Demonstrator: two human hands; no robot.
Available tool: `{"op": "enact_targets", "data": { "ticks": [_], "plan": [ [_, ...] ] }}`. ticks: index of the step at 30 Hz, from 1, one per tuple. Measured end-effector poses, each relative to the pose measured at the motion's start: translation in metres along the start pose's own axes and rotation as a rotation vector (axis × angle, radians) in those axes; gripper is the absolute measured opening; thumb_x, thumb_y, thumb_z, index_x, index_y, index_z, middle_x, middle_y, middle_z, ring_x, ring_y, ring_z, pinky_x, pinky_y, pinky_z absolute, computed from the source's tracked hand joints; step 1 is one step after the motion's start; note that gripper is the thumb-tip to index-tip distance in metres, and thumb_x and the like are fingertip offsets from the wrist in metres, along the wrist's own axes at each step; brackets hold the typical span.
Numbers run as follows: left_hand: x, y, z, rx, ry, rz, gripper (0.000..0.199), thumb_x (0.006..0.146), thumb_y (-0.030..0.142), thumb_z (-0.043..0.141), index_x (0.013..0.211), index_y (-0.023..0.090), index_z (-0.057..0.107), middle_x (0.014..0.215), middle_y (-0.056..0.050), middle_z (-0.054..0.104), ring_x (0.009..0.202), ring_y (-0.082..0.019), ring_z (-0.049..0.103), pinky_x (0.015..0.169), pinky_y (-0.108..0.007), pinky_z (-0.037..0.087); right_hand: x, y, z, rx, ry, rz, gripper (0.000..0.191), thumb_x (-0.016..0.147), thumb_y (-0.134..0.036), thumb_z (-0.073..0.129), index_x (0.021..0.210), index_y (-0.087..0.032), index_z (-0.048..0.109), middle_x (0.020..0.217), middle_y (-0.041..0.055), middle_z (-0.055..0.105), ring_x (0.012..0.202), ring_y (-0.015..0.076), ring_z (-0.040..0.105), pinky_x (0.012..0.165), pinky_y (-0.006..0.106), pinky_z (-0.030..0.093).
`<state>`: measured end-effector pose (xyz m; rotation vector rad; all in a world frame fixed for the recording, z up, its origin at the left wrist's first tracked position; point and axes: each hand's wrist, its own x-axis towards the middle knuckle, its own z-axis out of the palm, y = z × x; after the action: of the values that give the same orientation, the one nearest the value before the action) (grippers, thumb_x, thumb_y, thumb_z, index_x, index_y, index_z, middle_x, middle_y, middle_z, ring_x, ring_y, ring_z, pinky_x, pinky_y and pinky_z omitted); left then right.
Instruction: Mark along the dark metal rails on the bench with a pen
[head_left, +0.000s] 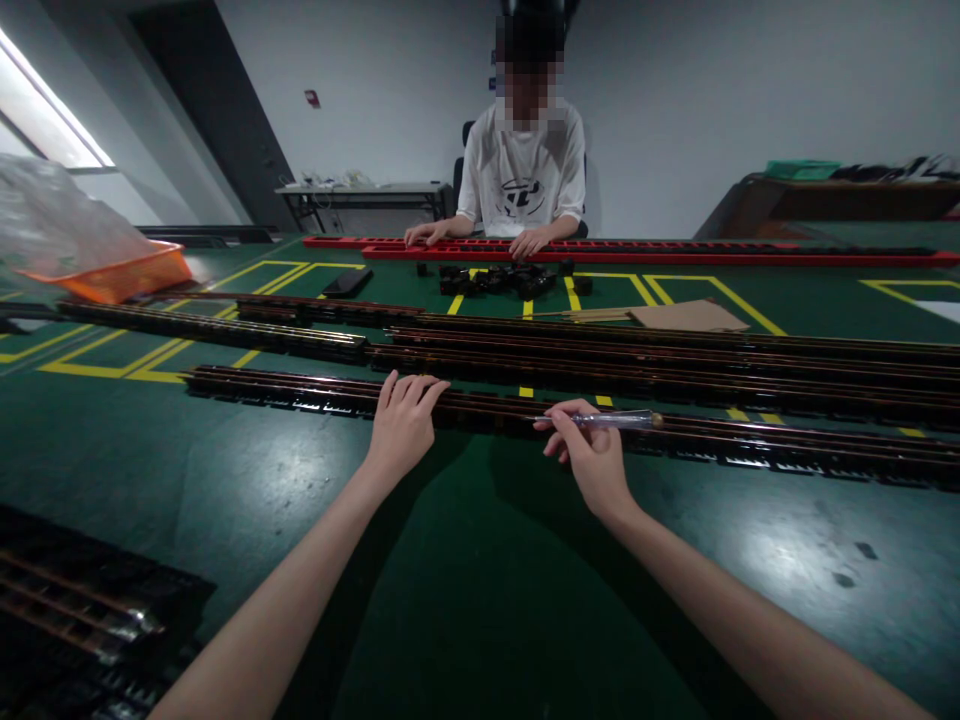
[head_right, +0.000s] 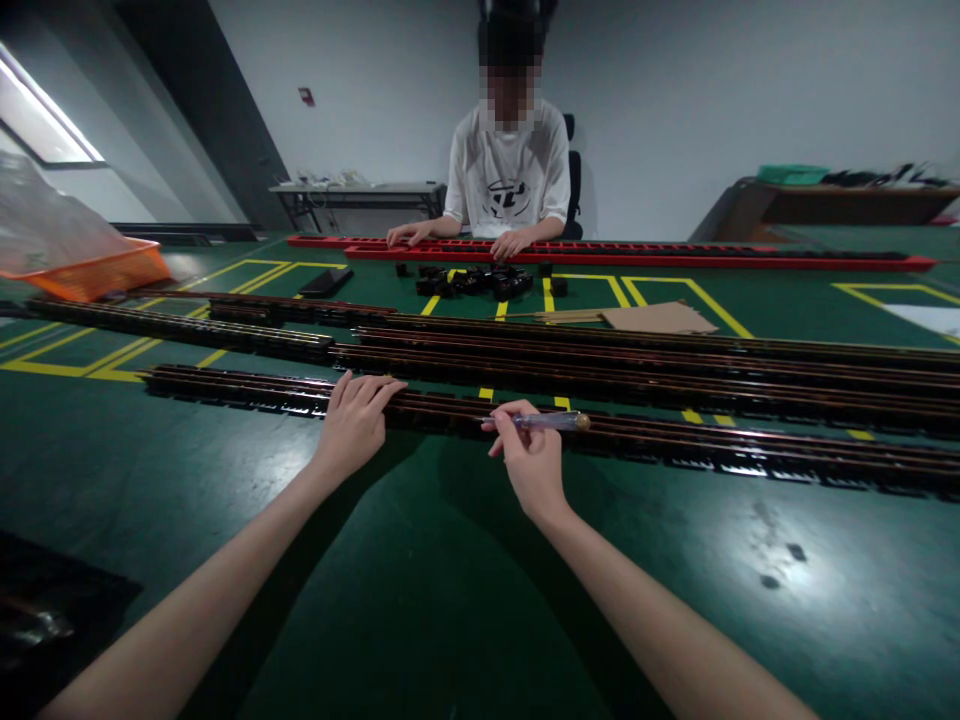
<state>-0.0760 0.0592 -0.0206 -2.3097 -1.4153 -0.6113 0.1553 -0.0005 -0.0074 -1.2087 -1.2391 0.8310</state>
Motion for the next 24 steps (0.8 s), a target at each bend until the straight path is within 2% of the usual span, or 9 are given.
{"op": "enact_targets", "data": {
  "ticks": [6,13,24],
  "plan": [
    [0.0005,0.0017,-0.0024,0.001,0.006,-0.008,0.047,0.078,0.002,0.038,0.116,0.02,0.058,0.114,-0.007,0.063,0.111,-0.025,0.053,0.11,-0.05,0.027,0.0,0.0006,-0.0001,0.006,0.031,-0.022,0.019,0.084,-0.037,0.055,0.08,-0.019,0.06,0.073,0.0037,0.069,0.049,0.0107,0.058,0.045,0.023,0.044],
    [0.0001,-0.0031,0.0022,-0.093,-0.051,0.018,0.05,0.079,0.001,0.033,0.12,0.02,0.055,0.115,-0.007,0.062,0.111,-0.023,0.053,0.109,-0.047,0.028,-0.0002,0.0003,-0.0026,0.029,-0.025,0.001,0.023,0.083,-0.042,0.056,0.082,-0.019,0.059,0.078,0.0048,0.068,0.052,0.0114,0.058,0.043,0.021,0.041],
    [0.001,-0.0064,0.002,-0.157,-0.072,0.019,0.05,0.076,0.001,0.033,0.118,0.016,0.055,0.113,-0.009,0.062,0.108,-0.024,0.052,0.101,-0.043,0.036,0.0008,-0.0007,0.0001,0.019,0.016,0.026,0.018,0.083,-0.036,0.055,0.08,-0.018,0.058,0.073,0.004,0.068,0.049,0.0107,0.057,0.042,0.021,0.039]
  ]
}}
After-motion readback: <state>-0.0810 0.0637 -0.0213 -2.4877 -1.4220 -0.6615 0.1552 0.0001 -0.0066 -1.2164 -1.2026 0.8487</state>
